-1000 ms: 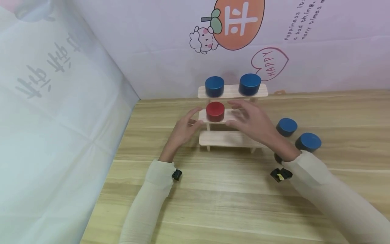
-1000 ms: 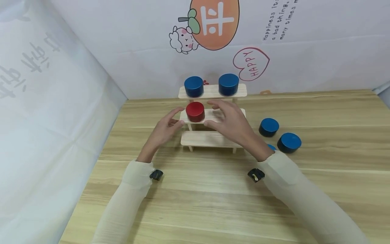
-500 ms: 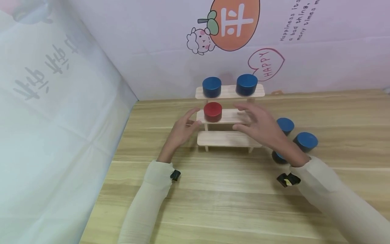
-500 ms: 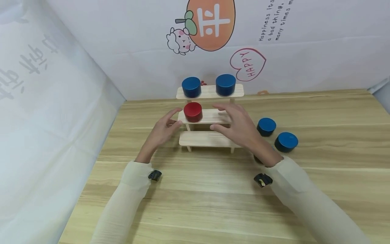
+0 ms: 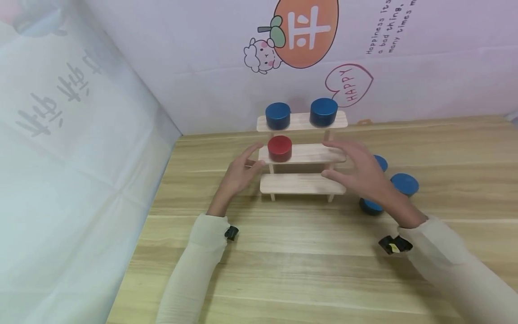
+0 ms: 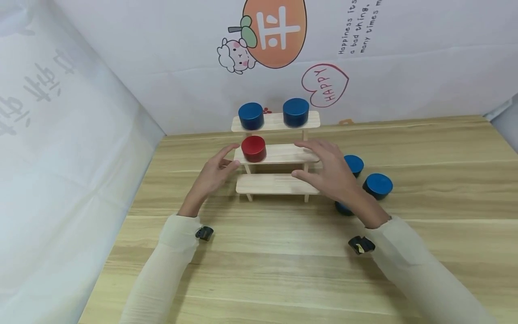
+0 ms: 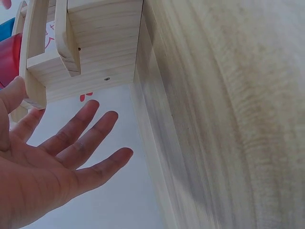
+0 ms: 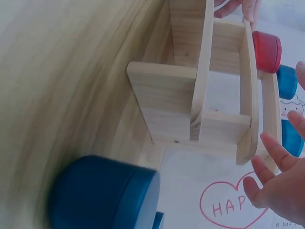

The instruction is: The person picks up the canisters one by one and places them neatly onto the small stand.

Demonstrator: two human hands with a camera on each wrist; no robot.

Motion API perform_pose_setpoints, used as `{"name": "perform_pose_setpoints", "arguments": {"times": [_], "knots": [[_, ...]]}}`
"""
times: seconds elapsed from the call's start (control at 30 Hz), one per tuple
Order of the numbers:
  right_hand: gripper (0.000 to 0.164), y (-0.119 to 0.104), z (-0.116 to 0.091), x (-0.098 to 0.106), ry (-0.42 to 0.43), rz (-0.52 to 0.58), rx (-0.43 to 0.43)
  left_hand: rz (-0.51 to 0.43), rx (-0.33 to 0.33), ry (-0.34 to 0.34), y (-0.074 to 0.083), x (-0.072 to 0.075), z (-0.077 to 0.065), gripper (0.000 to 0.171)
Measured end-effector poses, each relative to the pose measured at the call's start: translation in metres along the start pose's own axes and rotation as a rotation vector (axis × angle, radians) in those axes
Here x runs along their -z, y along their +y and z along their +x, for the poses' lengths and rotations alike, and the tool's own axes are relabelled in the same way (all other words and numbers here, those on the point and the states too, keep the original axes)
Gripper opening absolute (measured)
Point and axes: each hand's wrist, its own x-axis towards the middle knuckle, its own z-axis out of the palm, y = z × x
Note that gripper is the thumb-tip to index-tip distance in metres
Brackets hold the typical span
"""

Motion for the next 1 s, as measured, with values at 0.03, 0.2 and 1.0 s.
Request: {"name": "perform_pose_setpoints", "arguments": {"times": [0.03, 0.2, 1.0], "knots": [[0.064, 0.0, -0.001, 0.001, -0.002, -0.001, -0.004, 0.0, 0.003, 0.001, 0.0, 0.0, 0.0, 0.055], [0.065, 0.002, -0.006, 0.006, -0.007, -0.007, -0.018, 0.001, 0.001, 0.004, 0.0, 0.0, 0.0, 0.056], [0.07, 0.021, -0.033, 0.021, 0.023, 0.018, -0.041, -0.009, -0.014, 0.009, -0.001, -0.001, 0.0, 0.054]]}}
